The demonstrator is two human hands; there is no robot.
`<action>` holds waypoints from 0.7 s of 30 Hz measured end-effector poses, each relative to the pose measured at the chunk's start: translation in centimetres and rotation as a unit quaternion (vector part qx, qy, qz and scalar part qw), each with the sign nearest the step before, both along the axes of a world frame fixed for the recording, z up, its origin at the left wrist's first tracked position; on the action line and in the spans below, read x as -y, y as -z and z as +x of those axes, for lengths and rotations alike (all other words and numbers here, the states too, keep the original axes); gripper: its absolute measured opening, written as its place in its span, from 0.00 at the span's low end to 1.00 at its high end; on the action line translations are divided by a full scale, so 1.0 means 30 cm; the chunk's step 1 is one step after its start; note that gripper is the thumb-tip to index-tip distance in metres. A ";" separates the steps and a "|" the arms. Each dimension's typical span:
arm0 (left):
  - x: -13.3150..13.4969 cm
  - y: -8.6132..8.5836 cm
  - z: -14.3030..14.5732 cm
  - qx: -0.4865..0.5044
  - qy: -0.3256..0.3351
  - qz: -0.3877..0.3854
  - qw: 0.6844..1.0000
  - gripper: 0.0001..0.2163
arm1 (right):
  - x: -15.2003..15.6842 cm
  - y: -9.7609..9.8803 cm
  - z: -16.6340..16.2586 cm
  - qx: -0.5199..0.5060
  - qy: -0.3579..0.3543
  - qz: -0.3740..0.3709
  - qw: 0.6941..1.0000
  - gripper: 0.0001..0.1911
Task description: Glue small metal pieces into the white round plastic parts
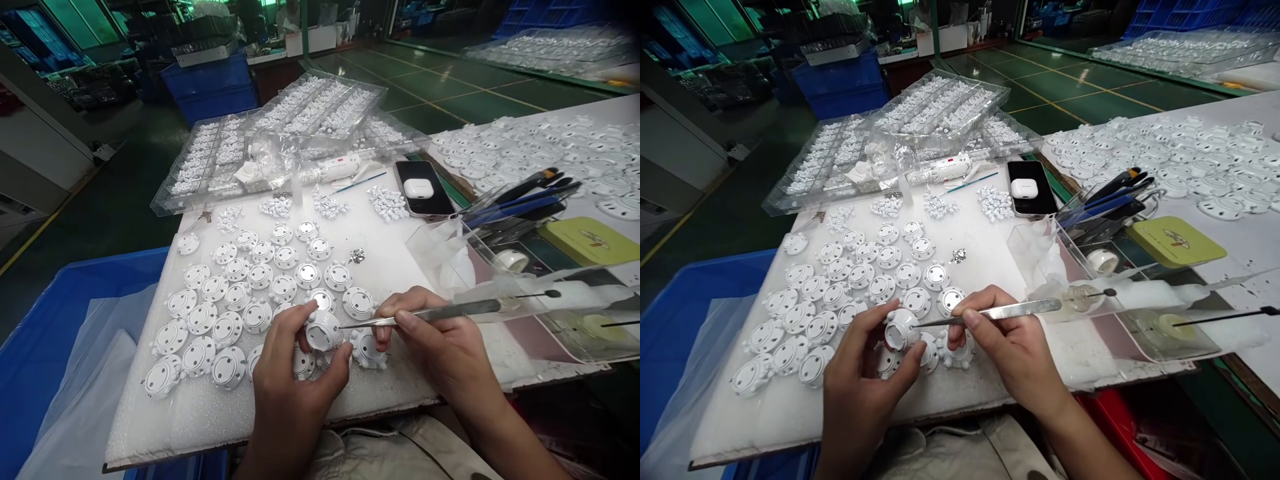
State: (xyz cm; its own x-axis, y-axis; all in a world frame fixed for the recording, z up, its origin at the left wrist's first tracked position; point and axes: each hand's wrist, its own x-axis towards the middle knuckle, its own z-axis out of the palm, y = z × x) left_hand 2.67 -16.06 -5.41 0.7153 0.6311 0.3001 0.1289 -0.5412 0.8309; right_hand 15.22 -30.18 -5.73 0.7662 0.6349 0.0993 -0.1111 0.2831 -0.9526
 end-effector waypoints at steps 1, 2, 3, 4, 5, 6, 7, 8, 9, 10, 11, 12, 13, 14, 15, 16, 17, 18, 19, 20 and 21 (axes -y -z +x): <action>0.000 0.000 0.000 0.000 0.000 0.002 1.000 0.17 | 0.002 0.001 -0.002 0.001 -0.004 -0.005 1.000 0.05; -0.001 0.000 0.000 0.000 0.001 0.004 1.000 0.17 | 0.003 0.002 -0.003 0.002 -0.006 -0.010 1.000 0.05; -0.001 0.001 0.001 0.000 0.001 0.005 1.000 0.17 | 0.004 0.002 -0.004 0.002 -0.008 -0.015 1.000 0.05; -0.001 0.001 0.001 -0.001 0.001 0.007 1.000 0.18 | 0.005 0.002 -0.005 0.002 -0.009 -0.017 1.000 0.05; -0.002 0.001 0.001 -0.001 0.002 0.009 1.000 0.17 | 0.006 0.003 -0.006 0.002 -0.009 -0.019 1.000 0.05; -0.003 0.000 0.001 -0.001 0.002 0.011 1.000 0.17 | 0.006 0.003 -0.006 0.003 -0.010 -0.020 1.000 0.05; -0.003 0.000 0.001 -0.002 0.002 0.012 1.000 0.17 | 0.006 0.003 -0.007 0.003 -0.010 -0.023 1.000 0.05; -0.003 0.000 0.002 -0.002 0.002 0.013 1.000 0.17 | 0.007 0.002 -0.007 0.004 -0.010 -0.025 1.000 0.05; -0.004 0.000 0.002 -0.002 0.002 0.014 1.000 0.17 | 0.007 0.002 -0.006 0.005 -0.010 -0.028 1.000 0.05; -0.004 0.000 0.002 -0.002 0.003 0.013 1.000 0.17 | 0.006 0.002 -0.006 0.007 -0.009 -0.030 0.999 0.05; -0.004 -0.001 0.002 -0.002 0.004 0.011 1.000 0.17 | 0.006 0.002 -0.006 0.008 -0.007 -0.030 0.999 0.05; -0.004 -0.001 0.002 -0.002 0.004 0.009 1.000 0.17 | 0.005 0.002 -0.005 0.008 -0.005 -0.029 1.000 0.05; -0.003 -0.001 0.002 -0.003 0.005 0.005 1.000 0.17 | 0.004 0.003 -0.005 0.008 -0.002 -0.027 1.000 0.05; -0.003 -0.001 0.001 -0.003 0.005 0.001 1.000 0.17 | 0.003 0.003 -0.004 0.007 0.001 -0.024 1.000 0.05; -0.003 -0.002 0.001 -0.004 0.006 -0.003 1.000 0.17 | 0.001 0.003 -0.003 0.007 0.004 -0.021 1.000 0.04; -0.002 -0.002 0.001 -0.005 0.006 -0.007 1.000 0.18 | -0.001 0.003 -0.002 0.006 0.008 -0.018 1.000 0.04; -0.002 -0.003 0.001 -0.005 0.006 -0.011 1.000 0.18 | -0.002 0.002 -0.001 0.005 0.010 -0.014 1.000 0.04; -0.002 -0.003 0.001 -0.006 0.005 -0.014 1.000 0.18 | -0.004 0.000 0.000 0.006 0.013 -0.006 1.000 0.04; -0.002 -0.003 0.001 -0.007 0.005 -0.017 1.000 0.18 | -0.006 -0.002 0.001 0.009 0.019 0.008 1.000 0.04; -0.003 -0.003 0.000 -0.007 0.005 -0.020 1.000 0.18 | -0.007 -0.004 0.002 0.015 0.031 0.024 0.999 0.04; -0.003 -0.003 0.000 -0.008 0.006 -0.024 1.000 0.18 | -0.007 -0.006 0.001 0.030 0.046 0.044 0.998 0.04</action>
